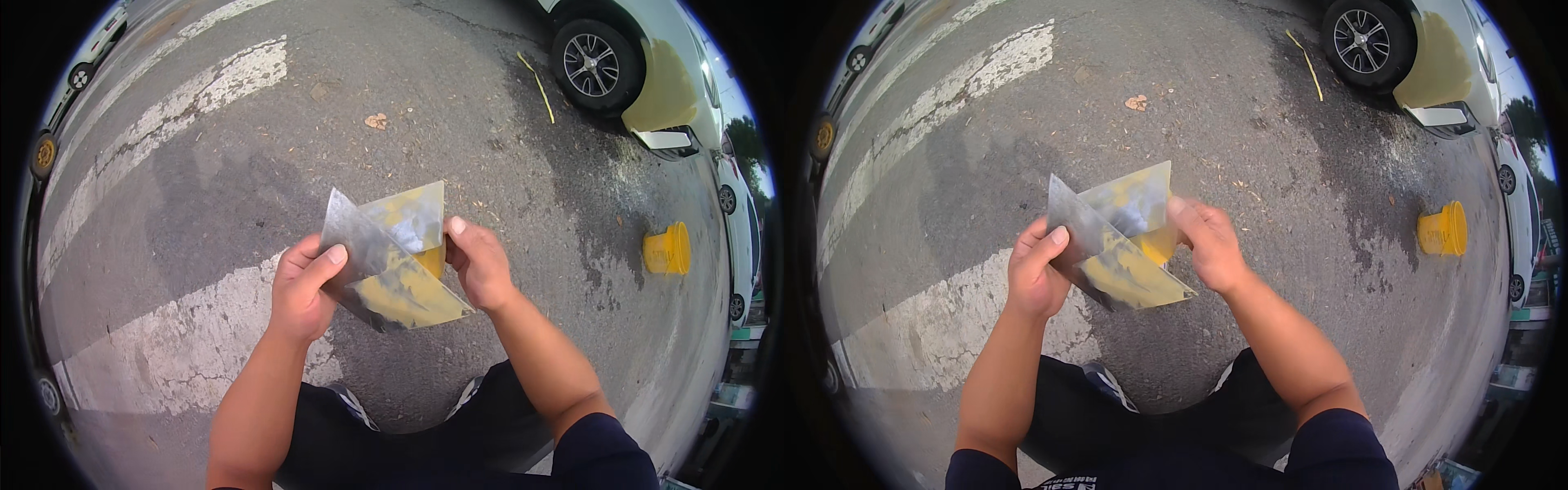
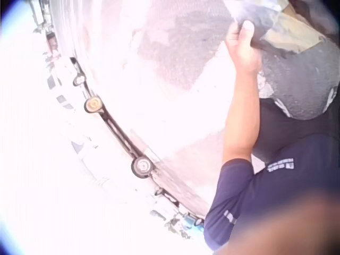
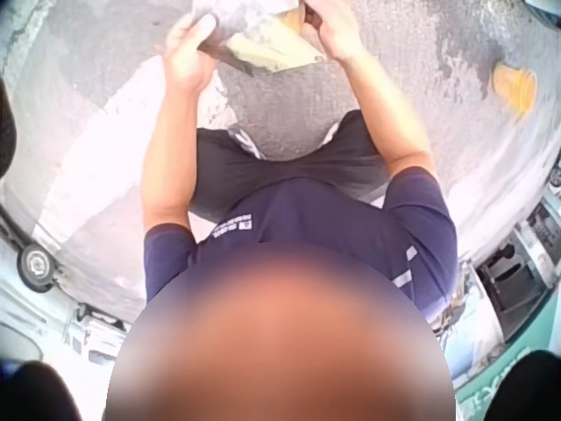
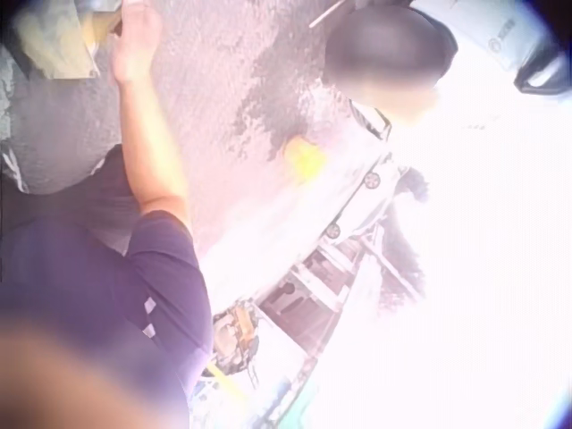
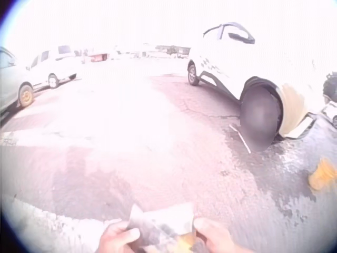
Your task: The person applies beige body filler to the front bumper of a white car using a yellow plastic spreader and a metal mixing palette. They spread the filler over the bumper surface, then scrape excess filler back onto the palette and mix it with a hardener from a small can.
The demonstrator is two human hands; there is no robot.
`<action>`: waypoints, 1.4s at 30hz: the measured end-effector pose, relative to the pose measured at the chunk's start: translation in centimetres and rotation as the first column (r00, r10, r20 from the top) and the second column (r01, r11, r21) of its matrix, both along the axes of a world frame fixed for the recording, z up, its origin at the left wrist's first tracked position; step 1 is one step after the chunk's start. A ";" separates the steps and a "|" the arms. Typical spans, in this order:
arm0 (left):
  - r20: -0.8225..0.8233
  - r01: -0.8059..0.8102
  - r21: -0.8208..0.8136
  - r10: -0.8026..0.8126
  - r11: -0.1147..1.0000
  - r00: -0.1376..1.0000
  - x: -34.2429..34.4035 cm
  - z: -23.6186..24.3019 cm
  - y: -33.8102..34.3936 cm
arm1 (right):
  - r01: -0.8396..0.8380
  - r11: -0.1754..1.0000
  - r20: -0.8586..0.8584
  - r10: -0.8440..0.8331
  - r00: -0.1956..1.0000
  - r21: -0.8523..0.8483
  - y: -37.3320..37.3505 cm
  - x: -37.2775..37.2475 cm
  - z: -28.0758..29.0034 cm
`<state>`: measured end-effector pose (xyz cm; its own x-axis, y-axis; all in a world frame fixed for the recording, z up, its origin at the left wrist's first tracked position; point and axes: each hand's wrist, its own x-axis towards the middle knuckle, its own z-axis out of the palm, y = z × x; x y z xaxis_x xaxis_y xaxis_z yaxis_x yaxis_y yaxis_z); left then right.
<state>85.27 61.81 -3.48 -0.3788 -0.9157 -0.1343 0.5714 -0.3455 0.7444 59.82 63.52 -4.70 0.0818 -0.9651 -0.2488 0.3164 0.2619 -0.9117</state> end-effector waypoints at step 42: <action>0.264 -0.079 0.222 0.018 0.972 0.964 -12.2 -3.6 5.1 | 0.422 0.906 0.082 -0.423 0.902 0.034 4.4 -4.6 -0.5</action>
